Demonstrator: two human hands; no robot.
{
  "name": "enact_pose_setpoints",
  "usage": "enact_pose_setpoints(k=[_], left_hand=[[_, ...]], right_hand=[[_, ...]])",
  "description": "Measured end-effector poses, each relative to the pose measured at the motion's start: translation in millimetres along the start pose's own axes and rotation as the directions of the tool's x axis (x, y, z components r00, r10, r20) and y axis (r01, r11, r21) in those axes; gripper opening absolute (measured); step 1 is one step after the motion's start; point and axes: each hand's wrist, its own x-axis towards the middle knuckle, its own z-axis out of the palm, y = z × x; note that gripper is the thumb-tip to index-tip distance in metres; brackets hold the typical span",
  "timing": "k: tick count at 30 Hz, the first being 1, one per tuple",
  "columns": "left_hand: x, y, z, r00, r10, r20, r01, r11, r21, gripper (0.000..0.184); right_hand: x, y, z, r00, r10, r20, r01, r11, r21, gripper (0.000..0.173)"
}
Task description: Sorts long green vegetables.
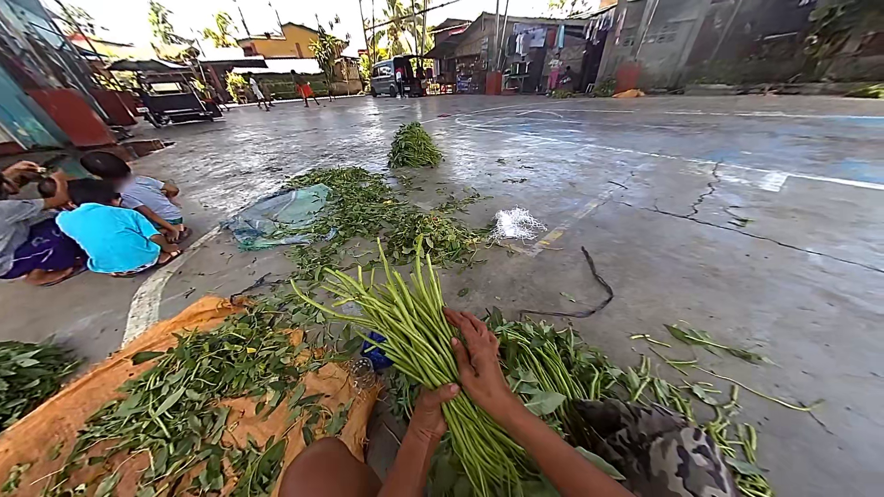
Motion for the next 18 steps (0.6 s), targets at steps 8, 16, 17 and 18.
enact_pose_setpoints(k=[8,16,17,18], left_hand=[[-2,1,2,1.000,-0.018,0.009,0.018,1.000,-0.017,0.055],[-3,-2,3,0.999,-0.022,-0.043,0.022,1.000,0.004,0.057],[-3,-2,3,0.999,-0.029,-0.046,0.029,1.000,0.009,0.058],[-2,-2,4,0.999,-0.033,-0.040,0.033,0.999,0.011,0.059]], right_hand=[[1,10,4,1.000,-0.007,0.021,0.007,1.000,0.027,0.075],[1,23,3,0.983,0.169,0.070,-0.182,0.869,0.461,0.065],[0,25,3,0.985,0.166,0.043,-0.166,0.870,0.465,0.061],[1,25,2,0.984,0.176,0.014,-0.162,0.868,0.469,0.057]])
